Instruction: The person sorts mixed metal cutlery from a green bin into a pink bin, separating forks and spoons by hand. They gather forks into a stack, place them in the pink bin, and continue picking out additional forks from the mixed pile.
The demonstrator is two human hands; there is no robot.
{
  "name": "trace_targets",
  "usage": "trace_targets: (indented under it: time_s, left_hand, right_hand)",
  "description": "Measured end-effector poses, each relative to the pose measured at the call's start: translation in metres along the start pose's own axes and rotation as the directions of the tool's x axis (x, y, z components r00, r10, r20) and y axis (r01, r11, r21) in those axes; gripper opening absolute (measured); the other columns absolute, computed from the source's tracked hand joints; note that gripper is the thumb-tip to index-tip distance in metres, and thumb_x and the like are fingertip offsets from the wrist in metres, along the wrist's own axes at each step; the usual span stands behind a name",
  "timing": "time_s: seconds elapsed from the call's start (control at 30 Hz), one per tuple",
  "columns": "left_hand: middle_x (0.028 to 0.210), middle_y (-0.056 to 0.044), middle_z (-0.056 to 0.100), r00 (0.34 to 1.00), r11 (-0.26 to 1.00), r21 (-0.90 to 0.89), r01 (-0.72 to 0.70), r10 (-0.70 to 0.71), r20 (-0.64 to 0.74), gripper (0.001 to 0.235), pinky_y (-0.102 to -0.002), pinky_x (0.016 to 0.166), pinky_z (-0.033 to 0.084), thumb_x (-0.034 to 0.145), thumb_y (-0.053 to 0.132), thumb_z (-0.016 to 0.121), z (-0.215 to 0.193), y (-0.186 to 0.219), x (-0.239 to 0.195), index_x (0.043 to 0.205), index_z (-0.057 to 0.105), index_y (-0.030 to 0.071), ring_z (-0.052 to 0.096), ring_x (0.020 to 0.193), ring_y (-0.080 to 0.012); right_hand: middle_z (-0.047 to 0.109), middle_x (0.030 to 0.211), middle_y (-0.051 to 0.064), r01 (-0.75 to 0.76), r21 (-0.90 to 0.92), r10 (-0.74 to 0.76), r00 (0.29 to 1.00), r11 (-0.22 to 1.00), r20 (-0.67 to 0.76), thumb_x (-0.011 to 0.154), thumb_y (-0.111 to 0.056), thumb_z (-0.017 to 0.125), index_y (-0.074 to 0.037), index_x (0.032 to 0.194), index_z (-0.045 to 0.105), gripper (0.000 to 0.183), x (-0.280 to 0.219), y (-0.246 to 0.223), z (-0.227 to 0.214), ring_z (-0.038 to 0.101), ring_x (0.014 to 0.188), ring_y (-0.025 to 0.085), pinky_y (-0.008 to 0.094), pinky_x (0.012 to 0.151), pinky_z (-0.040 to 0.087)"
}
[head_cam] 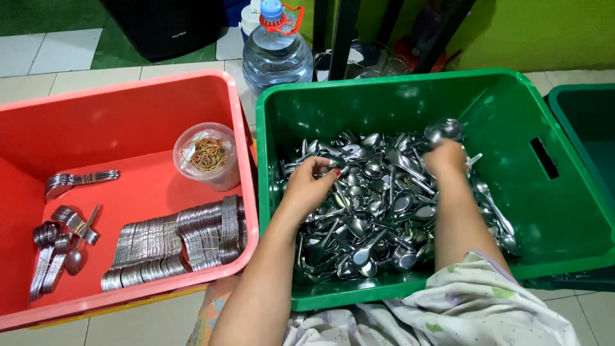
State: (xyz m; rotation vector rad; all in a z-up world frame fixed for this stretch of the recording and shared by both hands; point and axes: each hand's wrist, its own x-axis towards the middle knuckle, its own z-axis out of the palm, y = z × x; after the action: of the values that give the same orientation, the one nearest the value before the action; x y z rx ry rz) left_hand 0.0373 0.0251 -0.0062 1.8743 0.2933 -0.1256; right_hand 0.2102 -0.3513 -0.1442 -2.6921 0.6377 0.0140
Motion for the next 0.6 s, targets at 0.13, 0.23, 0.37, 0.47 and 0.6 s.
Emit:
trace_targets:
  time_s: [0.13, 0.23, 0.37, 0.47, 0.6]
  left_hand:
    - [0.102, -0.005, 0.076, 1.000, 1.000, 0.004, -0.013, 0.013, -0.022, 0.037, -0.033, 0.079, 0.056, 0.079, 0.031, 0.078, -0.002, 0.000, -0.001, 0.113, 0.076, 0.016, 0.075, 0.091, -0.0219]
    - [0.100, -0.005, 0.076, 0.999, 1.000, -0.011, -0.026, 0.026, -0.038, 0.035, -0.032, 0.078, 0.056, 0.079, 0.029, 0.078, 0.000, -0.004, -0.001, 0.111, 0.076, 0.016, 0.074, 0.088, -0.0198]
    - [0.102, -0.007, 0.076, 1.000, 1.000, -0.019, -0.023, 0.023, -0.021, 0.035, -0.034, 0.080, 0.056, 0.081, 0.029, 0.077, -0.001, 0.002, -0.004, 0.113, 0.075, 0.015, 0.074, 0.091, -0.0224]
    - [0.105, -0.008, 0.076, 1.000, 1.000, -0.006, -0.009, 0.009, -0.007, 0.035, -0.034, 0.081, 0.056, 0.081, 0.029, 0.076, -0.002, 0.004, -0.006, 0.114, 0.075, 0.016, 0.074, 0.092, -0.0230]
    - [0.104, -0.010, 0.076, 1.000, 0.999, 0.031, -0.027, 0.027, 0.003, 0.035, -0.036, 0.082, 0.057, 0.082, 0.029, 0.076, -0.006, 0.010, -0.011, 0.114, 0.074, 0.015, 0.075, 0.094, -0.0260]
  right_hand:
    - [0.076, 0.116, 0.021, 0.394, 0.159, -0.420, 0.886, 0.905, 0.196, 0.082, -0.015, 0.078, -0.006, 0.117, 0.078, 0.037, -0.105, -0.081, 0.009, 0.067, 0.118, 0.044, 0.055, 0.098, 0.052]
    - [0.072, 0.128, 0.019, 0.453, 0.070, -0.431, 0.773, 0.889, 0.465, 0.088, -0.018, 0.073, -0.016, 0.134, 0.069, 0.045, -0.140, -0.110, 0.034, 0.065, 0.125, 0.041, 0.054, 0.103, 0.053]
    - [0.052, 0.147, 0.024, 0.577, -0.148, -0.432, 0.736, 0.803, 0.521, 0.087, -0.019, 0.073, -0.025, 0.152, 0.051, 0.068, -0.110, -0.123, 0.069, 0.057, 0.130, 0.047, 0.060, 0.100, 0.053]
    - [0.056, 0.145, 0.020, 0.584, -0.141, -0.433, 0.724, 0.799, 0.537, 0.092, -0.025, 0.067, -0.022, 0.143, 0.060, 0.052, -0.105, -0.124, 0.085, 0.058, 0.130, 0.044, 0.059, 0.100, 0.053]
    - [0.073, 0.124, 0.022, 0.525, 0.043, -0.435, 0.654, 0.850, 0.619, 0.089, -0.042, 0.070, -0.011, 0.129, 0.069, 0.051, -0.122, -0.111, 0.123, 0.066, 0.122, 0.043, 0.056, 0.101, 0.054]
